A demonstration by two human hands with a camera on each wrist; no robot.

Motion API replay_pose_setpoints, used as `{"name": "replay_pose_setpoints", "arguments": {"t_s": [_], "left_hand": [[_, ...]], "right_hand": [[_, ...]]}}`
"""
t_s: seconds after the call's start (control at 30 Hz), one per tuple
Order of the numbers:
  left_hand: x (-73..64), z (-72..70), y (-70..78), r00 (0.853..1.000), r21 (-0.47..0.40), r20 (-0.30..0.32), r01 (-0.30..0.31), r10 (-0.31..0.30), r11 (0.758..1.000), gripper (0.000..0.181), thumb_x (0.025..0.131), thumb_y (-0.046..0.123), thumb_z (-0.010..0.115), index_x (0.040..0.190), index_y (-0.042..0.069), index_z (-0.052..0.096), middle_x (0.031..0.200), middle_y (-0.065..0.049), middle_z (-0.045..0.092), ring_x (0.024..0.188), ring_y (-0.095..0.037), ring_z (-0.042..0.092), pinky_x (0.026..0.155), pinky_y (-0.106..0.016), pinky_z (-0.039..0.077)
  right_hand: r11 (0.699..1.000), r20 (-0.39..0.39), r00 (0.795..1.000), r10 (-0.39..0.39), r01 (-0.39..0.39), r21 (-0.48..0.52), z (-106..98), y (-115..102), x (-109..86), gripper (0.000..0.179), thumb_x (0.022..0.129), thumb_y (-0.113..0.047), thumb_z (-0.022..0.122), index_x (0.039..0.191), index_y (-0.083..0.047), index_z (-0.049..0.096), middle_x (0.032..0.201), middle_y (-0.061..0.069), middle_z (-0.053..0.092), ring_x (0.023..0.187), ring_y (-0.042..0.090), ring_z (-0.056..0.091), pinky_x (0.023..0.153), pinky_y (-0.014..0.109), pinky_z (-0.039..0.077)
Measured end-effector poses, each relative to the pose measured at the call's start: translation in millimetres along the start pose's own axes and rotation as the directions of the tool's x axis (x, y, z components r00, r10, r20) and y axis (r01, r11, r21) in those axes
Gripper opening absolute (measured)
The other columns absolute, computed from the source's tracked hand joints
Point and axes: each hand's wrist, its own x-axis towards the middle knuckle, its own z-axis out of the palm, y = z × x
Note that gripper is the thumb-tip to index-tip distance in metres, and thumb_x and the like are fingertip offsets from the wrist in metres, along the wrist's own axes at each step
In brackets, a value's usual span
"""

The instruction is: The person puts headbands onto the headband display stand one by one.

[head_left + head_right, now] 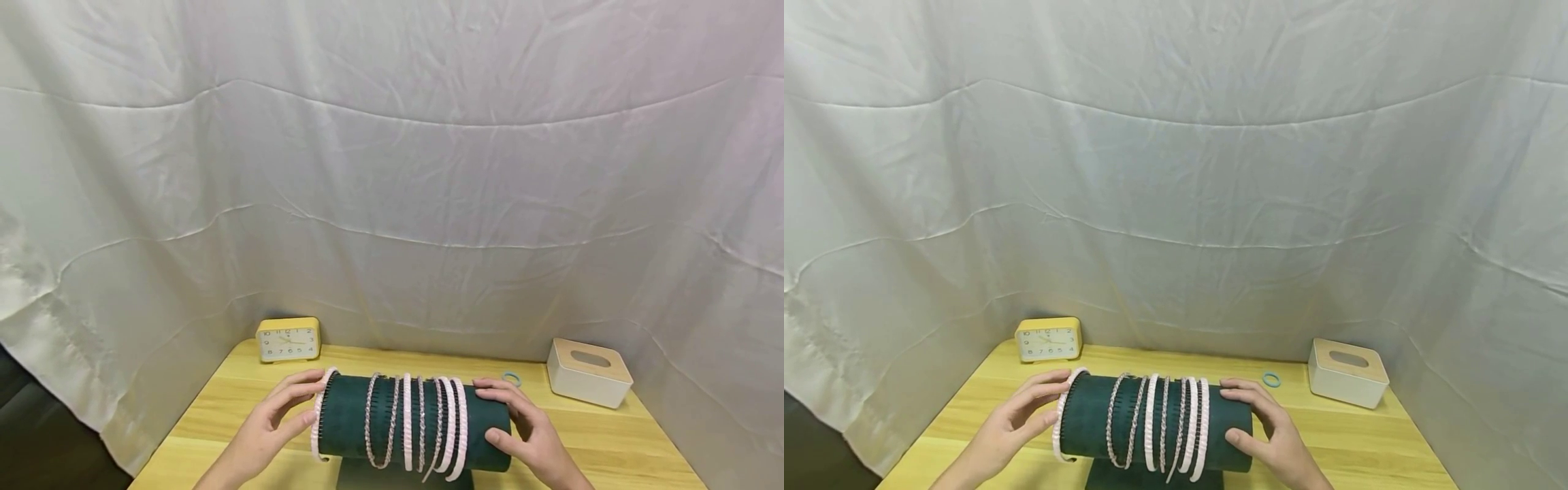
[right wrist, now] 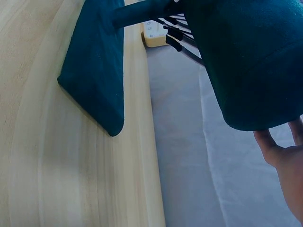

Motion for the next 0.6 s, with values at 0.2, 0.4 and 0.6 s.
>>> {"name": "replay_pose_setpoints", "arguments": {"t_s": [0.2, 0.4, 0.6], "left_hand": [[2.3, -2.0, -2.9, 0.999, 0.067, 0.031, -0.014, 0.012, 0.998, 0.044, 0.105, -0.002, 0.067, 0.146, 0.013, 0.066, 0.163, -0.013, 0.055, 0.151, -0.002, 0.051, 0.119, -0.014, 0.041], [6.4, -0.5, -2.8, 0.998, 0.140, 0.033, -0.051, 0.047, 0.989, 0.044, 0.102, 0.000, 0.072, 0.141, 0.019, 0.069, 0.160, -0.009, 0.060, 0.149, -0.006, 0.054, 0.120, -0.017, 0.042], [10.7, 3.0, -2.0, 0.998, 0.121, 0.049, -0.055, 0.049, 0.991, 0.043, 0.101, 0.000, 0.074, 0.139, 0.020, 0.070, 0.159, -0.008, 0.060, 0.149, -0.007, 0.053, 0.121, -0.016, 0.040]], "right_hand": [[1.000, 0.001, 1.000, 0.006, -0.006, 0.002, 0.1, -0.2, 0.0, 0.057, 0.094, 0.019, 0.066, 0.147, 0.001, 0.062, 0.157, 0.015, 0.057, 0.146, 0.007, 0.053, 0.116, 0.017, 0.046], [1.000, 0.001, 1.000, 0.022, -0.022, 0.003, -0.2, -0.9, 0.1, 0.056, 0.094, 0.018, 0.066, 0.147, 0.001, 0.061, 0.158, 0.014, 0.057, 0.146, 0.006, 0.053, 0.116, 0.017, 0.046], [1.000, 0.003, 1.000, 0.006, -0.006, 0.011, 0.0, -0.8, 0.3, 0.057, 0.094, 0.019, 0.066, 0.147, 0.001, 0.061, 0.158, 0.016, 0.056, 0.146, 0.008, 0.053, 0.116, 0.017, 0.046]]}}
